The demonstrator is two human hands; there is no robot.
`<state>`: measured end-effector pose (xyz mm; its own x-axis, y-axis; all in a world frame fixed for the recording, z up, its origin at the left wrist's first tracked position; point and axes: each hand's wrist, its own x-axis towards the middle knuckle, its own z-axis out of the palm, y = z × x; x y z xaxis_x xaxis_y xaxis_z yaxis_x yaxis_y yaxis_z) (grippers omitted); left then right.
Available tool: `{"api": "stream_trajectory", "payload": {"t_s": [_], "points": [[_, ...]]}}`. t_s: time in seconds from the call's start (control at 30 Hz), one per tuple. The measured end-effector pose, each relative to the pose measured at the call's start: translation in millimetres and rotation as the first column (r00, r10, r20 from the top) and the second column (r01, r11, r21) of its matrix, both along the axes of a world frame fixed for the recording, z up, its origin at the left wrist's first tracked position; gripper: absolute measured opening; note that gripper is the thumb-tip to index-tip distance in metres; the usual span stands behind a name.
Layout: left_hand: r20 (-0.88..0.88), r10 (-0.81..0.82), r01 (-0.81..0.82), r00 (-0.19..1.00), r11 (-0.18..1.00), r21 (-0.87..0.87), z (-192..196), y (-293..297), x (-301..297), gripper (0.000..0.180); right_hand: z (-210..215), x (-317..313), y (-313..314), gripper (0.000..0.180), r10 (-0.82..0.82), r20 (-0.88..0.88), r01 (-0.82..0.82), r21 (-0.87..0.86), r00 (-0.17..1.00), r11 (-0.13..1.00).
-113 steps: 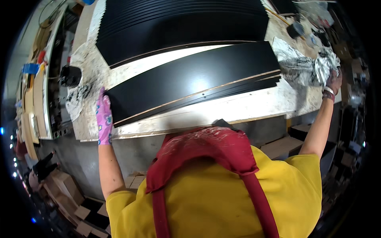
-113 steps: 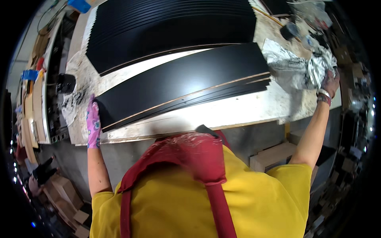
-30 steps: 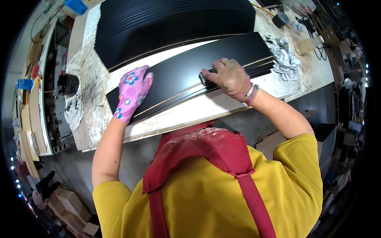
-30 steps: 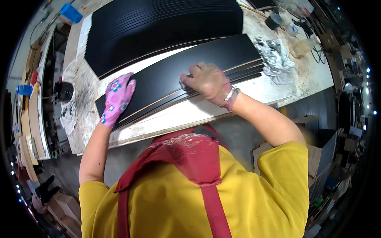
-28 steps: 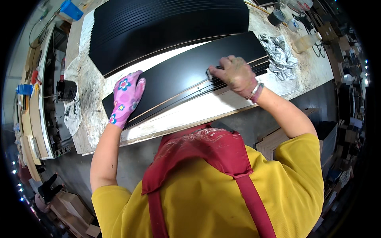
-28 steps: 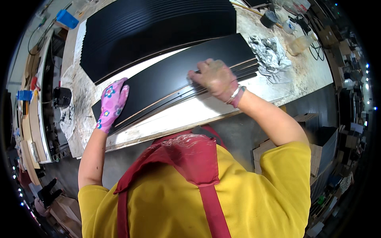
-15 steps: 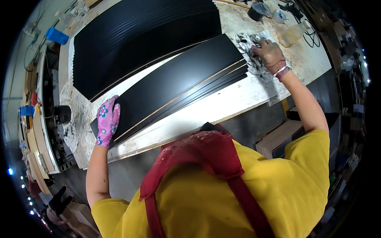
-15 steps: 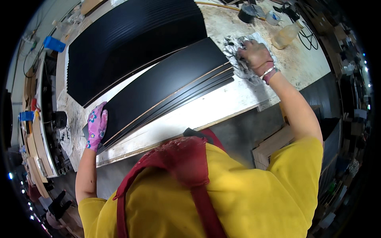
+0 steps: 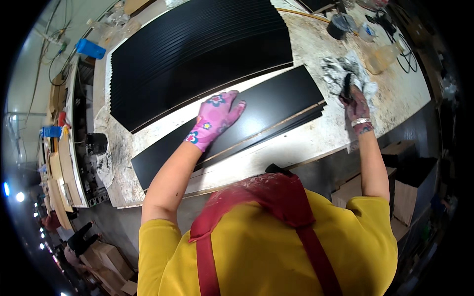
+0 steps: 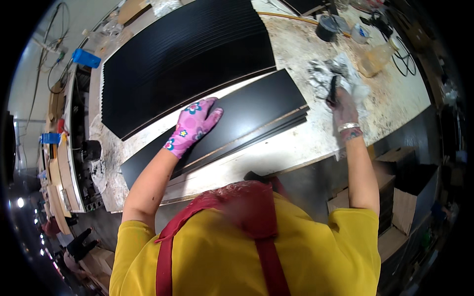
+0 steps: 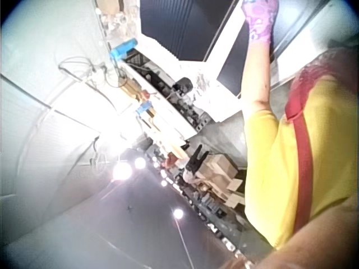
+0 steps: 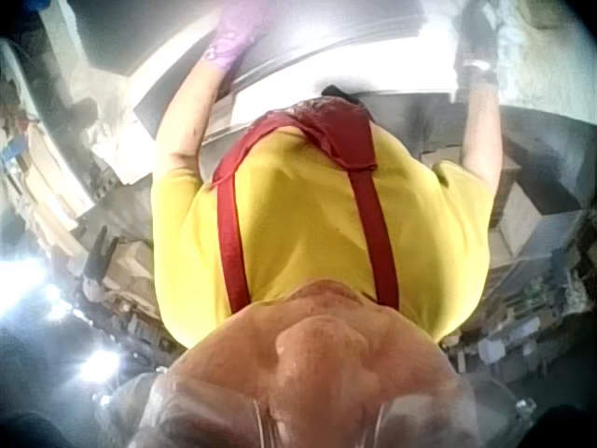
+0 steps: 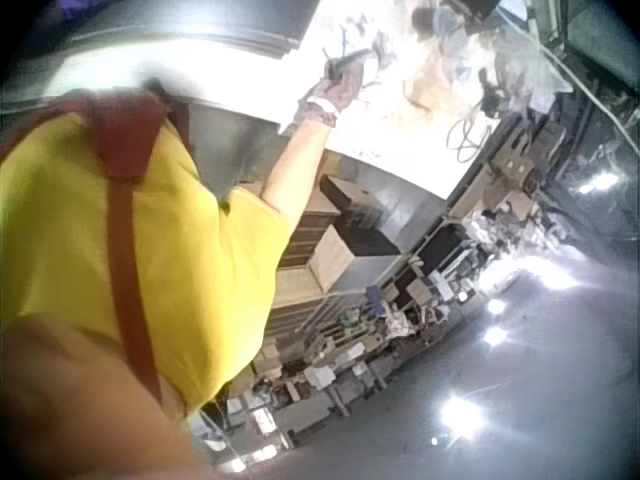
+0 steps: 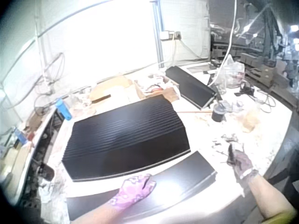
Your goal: The person wipes the edges and surfaces of black furniture panels with a cloth, handling them one at a time and placing them in a stack.
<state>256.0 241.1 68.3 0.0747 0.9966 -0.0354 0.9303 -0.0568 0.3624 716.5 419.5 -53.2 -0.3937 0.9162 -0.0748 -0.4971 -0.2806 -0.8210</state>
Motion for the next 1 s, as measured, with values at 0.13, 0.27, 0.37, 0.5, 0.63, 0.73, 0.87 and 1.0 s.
{"api": "stream_trajectory", "payload": {"t_s": [0.13,0.27,0.37,0.5,0.63,0.73,0.87,1.0], "points": [[0.004,0.066,-0.065,0.998,0.984,-0.166,11.0,-4.9,0.3,0.054,-3.9,-18.0,0.3,0.045,-0.307,0.421,0.142,0.379,0.854,0.914],[0.052,0.043,-0.041,0.998,0.998,-0.037,12.1,-19.9,-14.8,0.057,47.1,-82.2,-9.0,0.048,-0.004,0.242,-0.022,0.104,0.970,0.994],[0.208,0.376,-0.415,0.903,0.887,0.203,15.7,-33.0,-70.5,0.058,92.3,-136.6,3.7,0.053,-0.021,0.288,-0.013,0.116,0.957,0.993],[0.292,0.934,-0.966,0.207,0.149,0.210,-24.2,-108.0,-234.4,0.071,38.5,-145.0,81.4,0.049,0.150,0.222,-0.165,0.050,0.963,0.985],[0.700,0.695,-0.899,0.162,0.397,-0.187,-26.4,-153.2,-286.5,0.076,58.9,-197.6,73.4,0.044,0.129,0.433,-0.154,0.024,0.892,0.988],[0.589,0.774,-0.890,0.233,0.413,-0.191,-32.5,-139.6,-286.1,0.078,67.3,-194.6,77.8,0.056,0.207,0.503,-0.258,0.033,0.839,0.966],[0.688,0.703,-0.896,0.181,0.407,-0.180,-36.8,-137.7,-279.9,0.082,60.7,-191.5,76.0,0.060,0.086,0.487,-0.163,0.117,0.869,0.980],[0.774,0.608,-0.902,0.178,0.416,-0.119,-1.7,-135.5,-269.1,0.065,89.3,-213.7,49.0,0.055,-0.076,0.410,0.037,0.103,0.909,0.994]]}}
